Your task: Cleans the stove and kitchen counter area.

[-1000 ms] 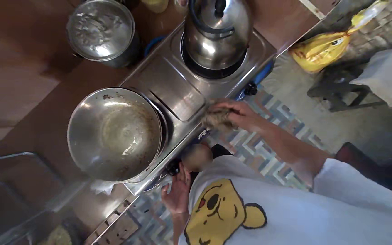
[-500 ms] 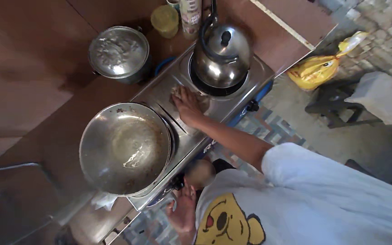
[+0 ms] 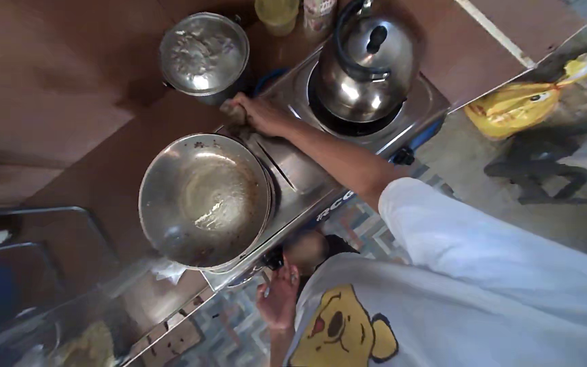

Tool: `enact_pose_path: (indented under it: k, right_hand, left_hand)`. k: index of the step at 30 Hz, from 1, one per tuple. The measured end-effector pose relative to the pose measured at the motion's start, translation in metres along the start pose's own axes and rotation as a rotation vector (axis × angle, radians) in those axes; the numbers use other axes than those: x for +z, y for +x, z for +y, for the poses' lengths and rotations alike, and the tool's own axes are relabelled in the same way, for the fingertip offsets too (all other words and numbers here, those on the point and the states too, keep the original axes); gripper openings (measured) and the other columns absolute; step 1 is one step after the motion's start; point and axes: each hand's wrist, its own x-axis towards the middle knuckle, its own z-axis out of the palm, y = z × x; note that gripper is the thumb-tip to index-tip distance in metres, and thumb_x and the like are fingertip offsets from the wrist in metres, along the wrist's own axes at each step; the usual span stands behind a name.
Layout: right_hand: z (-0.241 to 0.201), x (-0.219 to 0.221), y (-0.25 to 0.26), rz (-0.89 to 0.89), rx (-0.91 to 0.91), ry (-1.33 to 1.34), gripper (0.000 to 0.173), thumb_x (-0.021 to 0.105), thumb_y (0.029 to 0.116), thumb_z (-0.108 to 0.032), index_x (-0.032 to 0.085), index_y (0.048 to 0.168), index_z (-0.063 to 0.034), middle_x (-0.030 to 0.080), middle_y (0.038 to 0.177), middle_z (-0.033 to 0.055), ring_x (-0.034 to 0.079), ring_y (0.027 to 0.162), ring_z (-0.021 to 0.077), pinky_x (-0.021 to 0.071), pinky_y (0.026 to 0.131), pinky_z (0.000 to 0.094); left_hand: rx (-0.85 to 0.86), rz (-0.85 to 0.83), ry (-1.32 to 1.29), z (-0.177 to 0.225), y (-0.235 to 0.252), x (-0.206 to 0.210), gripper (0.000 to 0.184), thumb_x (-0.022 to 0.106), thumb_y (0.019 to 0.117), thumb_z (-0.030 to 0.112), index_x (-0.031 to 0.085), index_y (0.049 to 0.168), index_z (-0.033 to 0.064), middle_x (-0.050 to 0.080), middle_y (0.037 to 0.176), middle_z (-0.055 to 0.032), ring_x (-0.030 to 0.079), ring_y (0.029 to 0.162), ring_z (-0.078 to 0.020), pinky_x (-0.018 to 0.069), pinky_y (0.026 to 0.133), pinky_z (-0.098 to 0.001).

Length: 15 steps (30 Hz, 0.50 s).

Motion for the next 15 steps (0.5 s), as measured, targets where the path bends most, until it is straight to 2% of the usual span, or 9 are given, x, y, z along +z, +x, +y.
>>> enact_pose_path:
  k: [2, 4, 6, 8, 9, 11, 12, 13, 15]
  right_hand:
    - [0.001, -0.005, -0.001, -0.143, -0.111, -0.043, 0.054, 0.061, 0.0968, 0.002, 0.048, 0.148, -0.0050, 0.065, 0.132, 0.0228, 0.062, 0.124, 0.0399, 0.0473, 0.108, 0.0550]
    - [0.002, -0.003, -0.031, -0.210, -0.115, -0.108, 0.058, 0.065, 0.0935, 0.001, 0.048, 0.148, -0.0049, 0.063, 0.134, 0.0229, 0.059, 0.128, 0.0405, 0.0433, 0.112, 0.0555]
    - [-0.004, 0.001, -0.092, -0.204, -0.058, -0.142, 0.062, 0.071, 0.0878, 0.002, 0.051, 0.146, -0.0031, 0.062, 0.135, 0.0241, 0.054, 0.131, 0.0430, 0.0381, 0.116, 0.0579]
    - [-0.014, 0.017, -0.167, -0.157, -0.068, -0.117, 0.051, 0.071, 0.0847, 0.008, 0.063, 0.133, -0.0042, 0.065, 0.132, 0.0201, 0.057, 0.129, 0.0405, 0.0396, 0.115, 0.0577]
    - [-0.020, 0.025, -0.203, -0.172, -0.085, -0.075, 0.047, 0.069, 0.0851, 0.010, 0.067, 0.129, -0.0059, 0.066, 0.131, 0.0174, 0.058, 0.128, 0.0382, 0.0403, 0.114, 0.0578]
    - [-0.033, 0.027, -0.245, -0.318, -0.073, 0.082, 0.044, 0.059, 0.0909, 0.013, 0.068, 0.130, -0.0059, 0.067, 0.131, 0.0174, 0.058, 0.130, 0.0367, 0.0378, 0.116, 0.0568]
    - [-0.039, 0.016, -0.246, -0.382, -0.037, 0.182, 0.043, 0.053, 0.0944, 0.014, 0.066, 0.132, -0.0034, 0.066, 0.131, 0.0201, 0.058, 0.130, 0.0373, 0.0368, 0.117, 0.0551]
    - [-0.042, 0.004, -0.237, -0.364, -0.019, 0.262, 0.042, 0.051, 0.0953, 0.014, 0.065, 0.133, -0.0001, 0.066, 0.131, 0.0221, 0.060, 0.127, 0.0365, 0.0418, 0.114, 0.0527]
    - [-0.039, -0.028, -0.196, -0.179, -0.030, 0.264, 0.042, 0.051, 0.0950, 0.014, 0.061, 0.135, 0.0044, 0.066, 0.133, 0.0217, 0.064, 0.125, 0.0316, 0.0479, 0.110, 0.0470]
  left_hand:
    - [0.018, 0.048, 0.023, -0.002, 0.001, 0.006, 0.042, 0.049, 0.0896, 0.023, 0.061, 0.123, -0.0002, 0.063, 0.136, -0.0184, 0.068, 0.115, -0.0293, 0.0572, 0.094, -0.0373]
    - [0.024, 0.102, 0.046, -0.002, -0.003, 0.013, 0.040, 0.048, 0.0903, 0.022, 0.060, 0.122, 0.0001, 0.064, 0.134, -0.0179, 0.069, 0.112, -0.0287, 0.0576, 0.093, -0.0370]
    - [0.027, 0.127, 0.056, -0.002, -0.004, 0.015, 0.038, 0.047, 0.0913, 0.023, 0.061, 0.117, -0.0004, 0.066, 0.131, -0.0176, 0.070, 0.110, -0.0282, 0.0586, 0.090, -0.0370]
    - [0.026, 0.098, 0.051, -0.002, -0.004, 0.015, 0.038, 0.047, 0.0923, 0.021, 0.060, 0.120, -0.0002, 0.065, 0.132, -0.0185, 0.070, 0.111, -0.0290, 0.0583, 0.091, -0.0377]
    - [0.024, 0.083, 0.045, -0.002, -0.005, 0.014, 0.038, 0.045, 0.0932, 0.021, 0.059, 0.122, 0.0002, 0.065, 0.132, -0.0184, 0.069, 0.112, -0.0290, 0.0577, 0.093, -0.0377]
    - [0.023, 0.054, 0.020, -0.003, -0.005, 0.010, 0.039, 0.043, 0.0956, 0.021, 0.061, 0.124, 0.0000, 0.066, 0.132, -0.0179, 0.068, 0.116, -0.0293, 0.0566, 0.095, -0.0383]
    - [0.028, 0.048, 0.019, -0.003, -0.004, 0.009, 0.040, 0.041, 0.0960, 0.022, 0.060, 0.124, -0.0003, 0.066, 0.132, -0.0179, 0.068, 0.116, -0.0298, 0.0565, 0.095, -0.0383]
    - [0.031, 0.058, 0.023, -0.003, -0.004, 0.009, 0.041, 0.038, 0.0962, 0.022, 0.059, 0.123, -0.0007, 0.065, 0.132, -0.0180, 0.068, 0.116, -0.0301, 0.0569, 0.095, -0.0386]
    - [0.036, 0.085, 0.036, -0.003, -0.004, 0.009, 0.038, 0.041, 0.0945, 0.022, 0.059, 0.119, -0.0012, 0.066, 0.131, -0.0181, 0.070, 0.112, -0.0294, 0.0580, 0.092, -0.0384]
